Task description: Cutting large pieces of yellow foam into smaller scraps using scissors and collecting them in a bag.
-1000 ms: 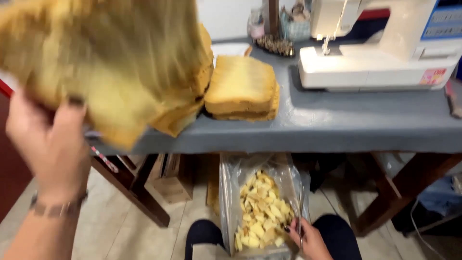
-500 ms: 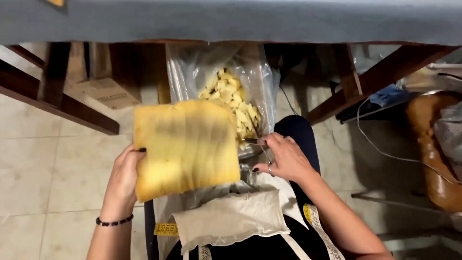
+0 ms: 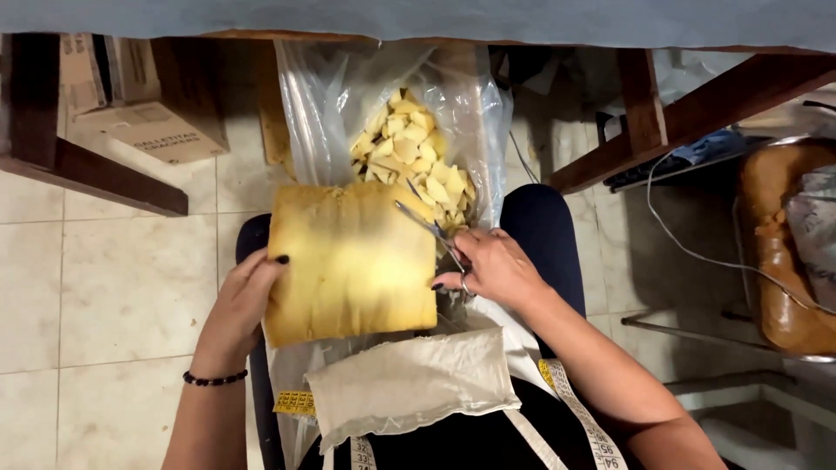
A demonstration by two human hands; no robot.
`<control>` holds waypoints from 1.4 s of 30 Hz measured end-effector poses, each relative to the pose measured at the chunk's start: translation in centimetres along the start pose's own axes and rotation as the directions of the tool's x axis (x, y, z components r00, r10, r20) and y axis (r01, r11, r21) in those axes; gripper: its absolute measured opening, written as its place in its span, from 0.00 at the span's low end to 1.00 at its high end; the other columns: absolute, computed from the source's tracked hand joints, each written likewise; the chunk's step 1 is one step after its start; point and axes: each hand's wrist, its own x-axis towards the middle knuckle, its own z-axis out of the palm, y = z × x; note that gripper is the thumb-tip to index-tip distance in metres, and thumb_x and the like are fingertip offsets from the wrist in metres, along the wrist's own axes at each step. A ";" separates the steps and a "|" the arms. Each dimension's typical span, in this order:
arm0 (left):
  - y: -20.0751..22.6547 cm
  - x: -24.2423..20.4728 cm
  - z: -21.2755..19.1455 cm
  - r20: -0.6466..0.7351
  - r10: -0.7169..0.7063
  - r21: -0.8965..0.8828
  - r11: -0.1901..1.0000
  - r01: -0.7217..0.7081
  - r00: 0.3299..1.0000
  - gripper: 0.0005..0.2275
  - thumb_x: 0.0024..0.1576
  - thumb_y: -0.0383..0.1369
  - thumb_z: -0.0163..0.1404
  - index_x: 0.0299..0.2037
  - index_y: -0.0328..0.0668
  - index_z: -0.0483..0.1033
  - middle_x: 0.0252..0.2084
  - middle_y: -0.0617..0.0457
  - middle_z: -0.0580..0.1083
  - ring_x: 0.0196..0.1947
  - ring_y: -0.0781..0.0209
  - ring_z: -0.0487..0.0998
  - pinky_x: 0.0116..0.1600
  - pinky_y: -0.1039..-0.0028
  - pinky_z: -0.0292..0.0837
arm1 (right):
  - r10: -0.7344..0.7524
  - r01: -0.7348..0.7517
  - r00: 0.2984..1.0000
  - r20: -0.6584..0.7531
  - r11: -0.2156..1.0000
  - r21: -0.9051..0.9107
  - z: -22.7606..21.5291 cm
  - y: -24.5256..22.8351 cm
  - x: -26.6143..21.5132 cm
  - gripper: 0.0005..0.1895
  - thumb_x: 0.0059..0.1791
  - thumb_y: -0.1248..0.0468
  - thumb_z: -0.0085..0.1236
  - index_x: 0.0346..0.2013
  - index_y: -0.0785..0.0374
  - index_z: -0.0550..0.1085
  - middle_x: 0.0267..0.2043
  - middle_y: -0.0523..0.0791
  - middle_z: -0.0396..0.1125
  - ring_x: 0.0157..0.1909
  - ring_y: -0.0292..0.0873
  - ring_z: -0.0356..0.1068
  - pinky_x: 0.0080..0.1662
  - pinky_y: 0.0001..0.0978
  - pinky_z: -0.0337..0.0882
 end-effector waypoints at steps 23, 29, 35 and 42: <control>5.2 -9.2 6.8 -0.285 0.115 -0.172 0.970 -0.169 0.952 0.36 0.46 0.26 0.58 0.68 0.53 0.58 0.67 0.51 0.65 0.62 0.56 0.71 0.58 0.66 0.77 | 0.041 -0.057 0.997 0.071 0.969 0.241 3.5 1.6 -0.8 0.25 0.45 0.42 0.64 0.26 0.57 0.65 0.22 0.41 0.61 0.23 0.40 0.61 0.29 0.35 0.62; 5.7 -9.7 6.1 -0.300 0.236 -0.050 0.964 -0.263 0.924 0.36 0.48 0.29 0.57 0.70 0.47 0.57 0.69 0.50 0.64 0.63 0.57 0.71 0.61 0.68 0.74 | 0.069 -0.132 0.984 0.163 0.897 0.421 1.5 1.8 -1.4 0.18 0.49 0.50 0.63 0.27 0.55 0.65 0.19 0.37 0.65 0.21 0.32 0.65 0.29 0.27 0.65; 4.6 -9.5 6.0 -0.262 0.322 0.015 0.944 -0.330 0.910 0.36 0.49 0.30 0.57 0.70 0.45 0.56 0.70 0.48 0.62 0.64 0.57 0.70 0.62 0.67 0.73 | 0.031 -0.088 0.929 0.370 0.987 0.137 -2.0 0.5 -1.4 0.30 0.47 0.34 0.50 0.44 0.56 0.63 0.41 0.45 0.63 0.41 0.47 0.66 0.45 0.43 0.68; 3.7 -7.8 5.2 -0.093 0.495 0.120 0.867 -0.483 0.864 0.30 0.52 0.28 0.53 0.68 0.37 0.59 0.67 0.47 0.64 0.63 0.55 0.69 0.61 0.68 0.72 | 0.074 -0.038 0.947 0.313 0.992 -0.120 -3.0 -0.6 1.3 0.45 0.41 0.29 0.59 0.57 0.58 0.67 0.53 0.47 0.66 0.53 0.50 0.68 0.55 0.49 0.62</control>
